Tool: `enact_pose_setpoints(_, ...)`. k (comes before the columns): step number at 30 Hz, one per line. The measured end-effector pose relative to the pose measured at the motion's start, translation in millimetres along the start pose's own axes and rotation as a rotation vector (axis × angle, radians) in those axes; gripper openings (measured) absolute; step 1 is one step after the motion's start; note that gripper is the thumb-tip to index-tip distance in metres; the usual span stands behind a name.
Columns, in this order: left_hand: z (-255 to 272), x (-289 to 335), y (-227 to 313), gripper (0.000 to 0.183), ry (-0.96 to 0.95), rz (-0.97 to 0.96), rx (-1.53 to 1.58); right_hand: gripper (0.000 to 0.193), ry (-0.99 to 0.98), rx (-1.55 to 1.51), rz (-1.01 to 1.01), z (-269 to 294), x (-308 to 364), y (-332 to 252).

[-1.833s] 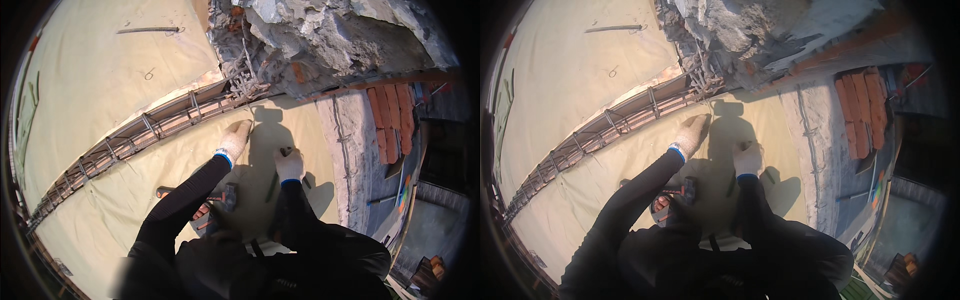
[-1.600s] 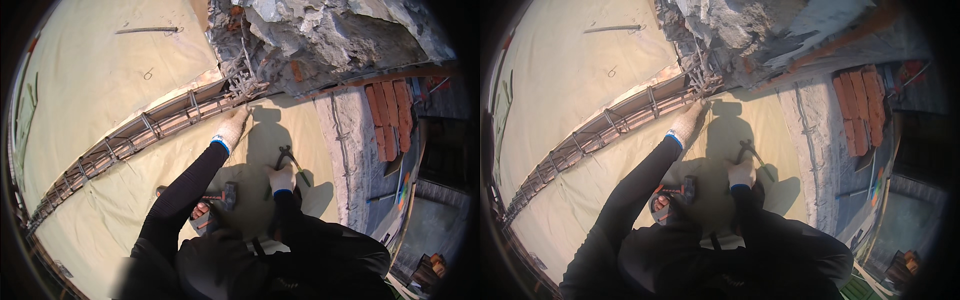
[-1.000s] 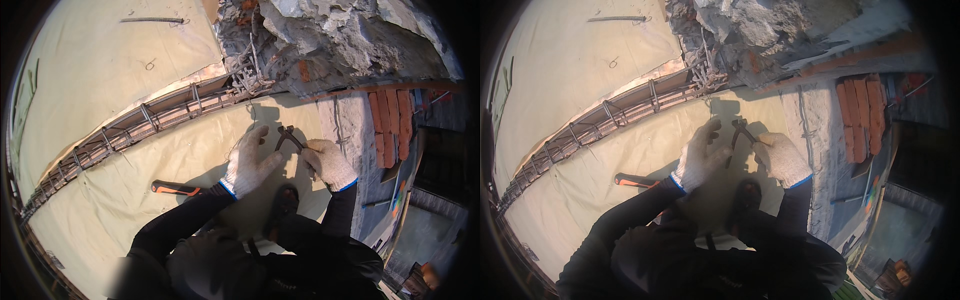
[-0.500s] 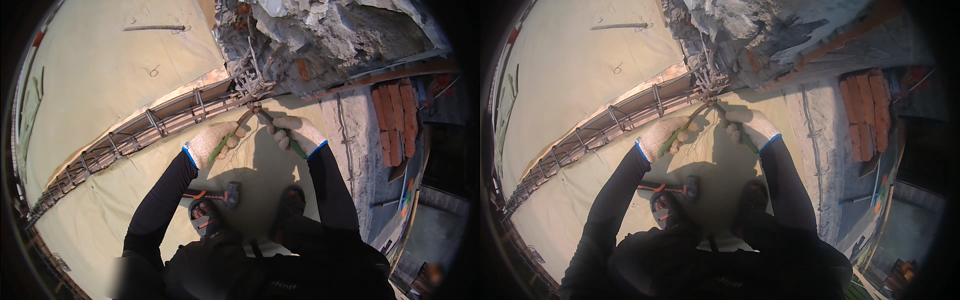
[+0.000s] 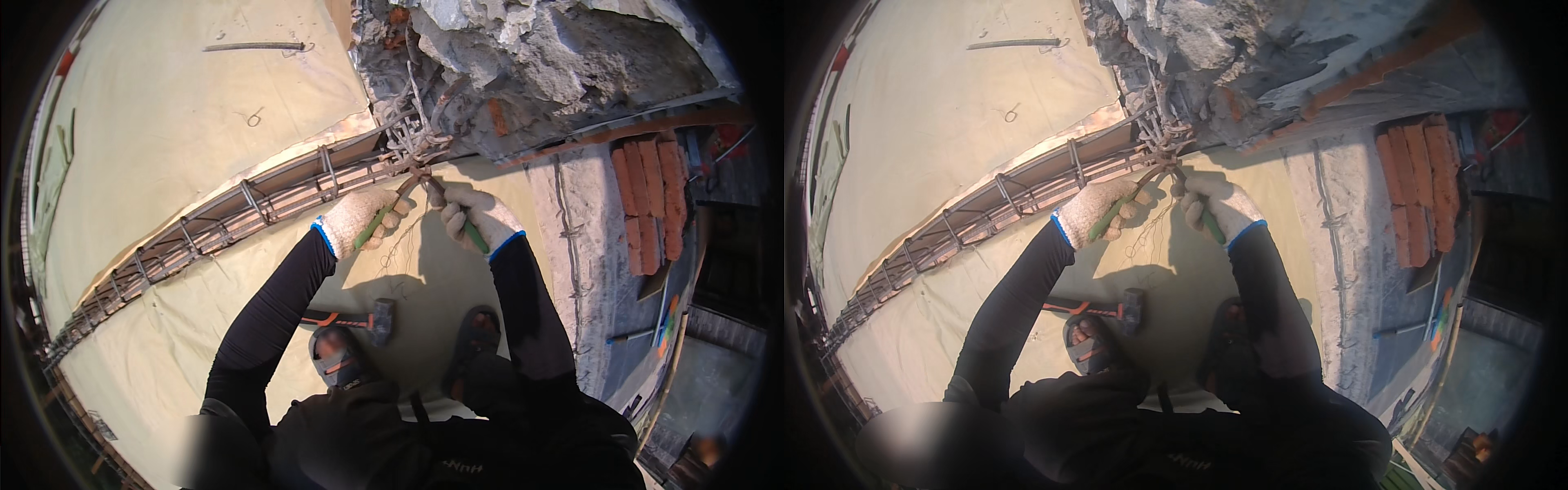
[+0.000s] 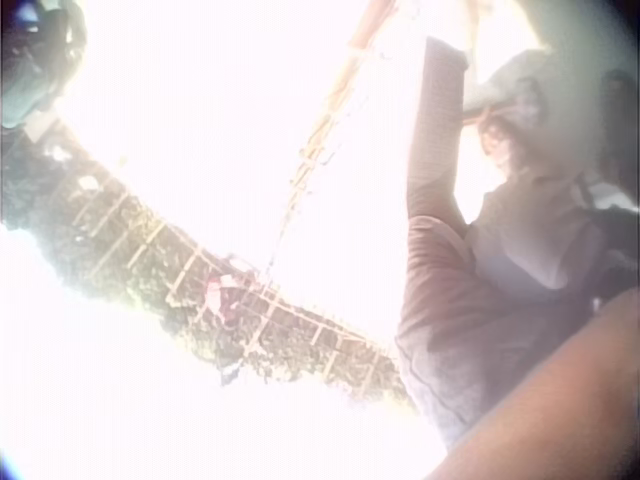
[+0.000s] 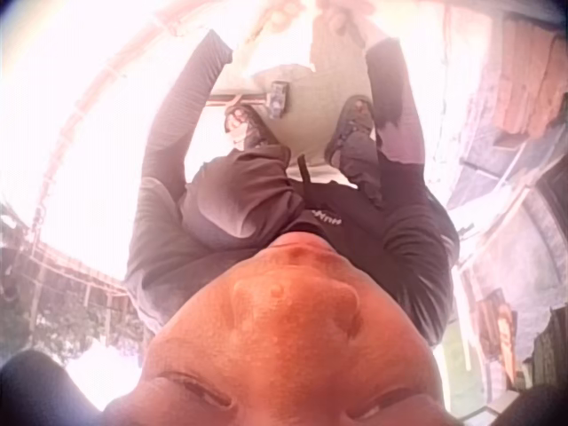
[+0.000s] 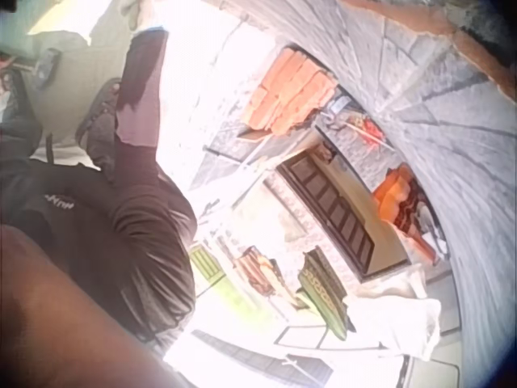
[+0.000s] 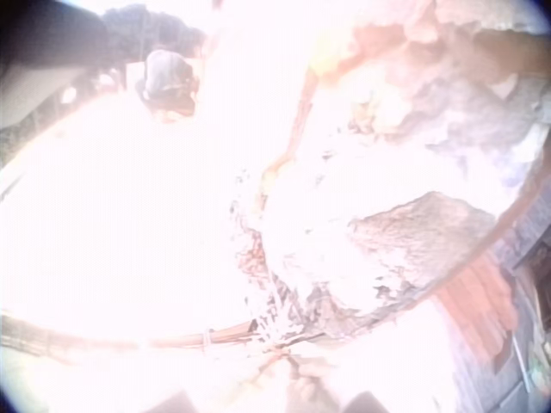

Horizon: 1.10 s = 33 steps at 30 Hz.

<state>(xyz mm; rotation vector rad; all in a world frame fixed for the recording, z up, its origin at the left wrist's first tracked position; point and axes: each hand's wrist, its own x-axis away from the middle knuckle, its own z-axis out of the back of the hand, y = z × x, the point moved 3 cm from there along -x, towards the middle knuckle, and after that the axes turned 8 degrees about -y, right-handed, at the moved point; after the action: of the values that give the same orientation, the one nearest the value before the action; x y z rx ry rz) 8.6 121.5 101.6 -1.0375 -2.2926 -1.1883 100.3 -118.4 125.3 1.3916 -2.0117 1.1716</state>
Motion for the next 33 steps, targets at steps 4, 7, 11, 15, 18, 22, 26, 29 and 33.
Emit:
enact_pose_setpoints(4,-13.4,-0.1,-12.3,0.038,0.049,-0.052,-0.024,0.024,0.135,0.137,-0.053,-15.3,7.2,4.7)
enact_pose_setpoints(7,-25.4,9.3,-30.1,0.042,0.083,-0.119,-0.009,0.026,0.190,0.443,-0.008,-35.5,26.0,2.1)
enact_pose_setpoints(11,-15.1,15.5,-40.4,0.042,0.136,-0.181,-0.055,0.030,0.166,0.594,0.084,-49.1,32.2,-5.9)
enact_pose_setpoints(15,11.0,-4.9,-54.0,0.041,0.102,-0.191,-0.004,0.032,0.117,0.683,0.034,-32.1,6.5,-15.4)
enact_pose_setpoints(18,9.0,-10.9,-53.1,0.041,0.104,-0.205,-0.055,0.032,0.082,0.446,0.024,-26.2,4.9,-15.0)
enact_pose_setpoints(22,-2.9,-15.6,-61.2,0.043,0.092,-0.167,0.015,0.028,0.133,0.429,-0.005,-21.7,7.4,-8.9)
enact_pose_setpoints(26,-21.6,-16.7,-49.8,0.042,0.133,-0.204,-0.055,0.025,0.113,0.254,0.013,-4.2,5.2,-1.6)
enact_pose_setpoints(29,-29.9,-13.0,-37.3,0.039,0.156,-0.231,-0.086,0.022,0.073,0.044,-0.020,-7.1,-0.8,-3.1)
enact_pose_setpoints(33,-41.1,-28.8,-45.3,0.040,0.279,-0.259,-0.089,0.020,0.085,-0.005,-0.062,-13.8,-19.6,1.2)
